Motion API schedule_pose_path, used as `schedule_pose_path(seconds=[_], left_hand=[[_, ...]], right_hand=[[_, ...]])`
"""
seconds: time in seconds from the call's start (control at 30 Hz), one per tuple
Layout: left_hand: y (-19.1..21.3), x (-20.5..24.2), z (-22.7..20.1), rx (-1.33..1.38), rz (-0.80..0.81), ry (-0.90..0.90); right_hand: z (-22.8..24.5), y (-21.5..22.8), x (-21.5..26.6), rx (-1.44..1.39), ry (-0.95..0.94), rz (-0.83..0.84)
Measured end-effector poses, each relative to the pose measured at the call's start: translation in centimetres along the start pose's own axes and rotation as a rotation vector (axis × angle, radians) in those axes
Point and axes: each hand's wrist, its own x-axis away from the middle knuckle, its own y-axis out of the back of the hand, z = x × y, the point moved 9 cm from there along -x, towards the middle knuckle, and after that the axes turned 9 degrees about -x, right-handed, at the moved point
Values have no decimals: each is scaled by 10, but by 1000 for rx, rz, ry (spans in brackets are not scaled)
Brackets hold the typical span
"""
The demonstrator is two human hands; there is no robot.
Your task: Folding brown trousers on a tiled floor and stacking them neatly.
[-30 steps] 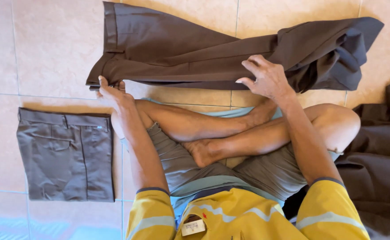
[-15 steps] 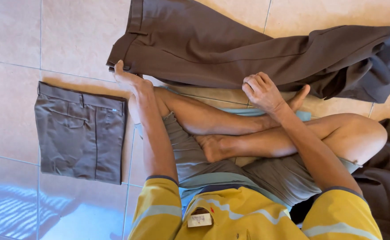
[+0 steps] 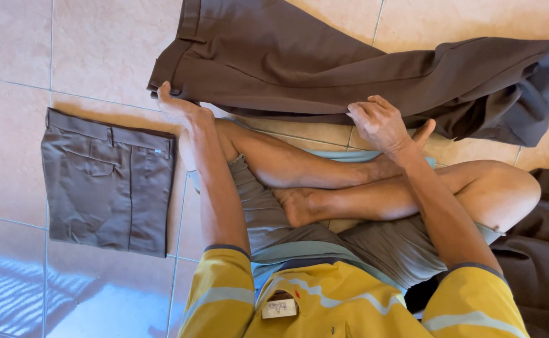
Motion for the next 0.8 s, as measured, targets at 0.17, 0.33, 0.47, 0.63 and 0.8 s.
schedule_pose_path(seconds=[0.17, 0.33, 0.47, 0.63, 0.8], left_hand=[[-5, 6, -7, -72, 20, 2], [0, -1, 3, 52, 33, 67], [1, -12, 12, 94, 31, 79], [-10, 19, -11, 106, 67, 73], [-7, 4, 2, 109, 100, 88]], right_hand=[[-14, -1, 7, 84, -24, -26], [-21, -7, 7, 204, -42, 16], [-37, 22, -3, 214, -77, 21], [-70, 9, 39, 388, -283, 179], [-56, -15, 49, -67, -515, 438]])
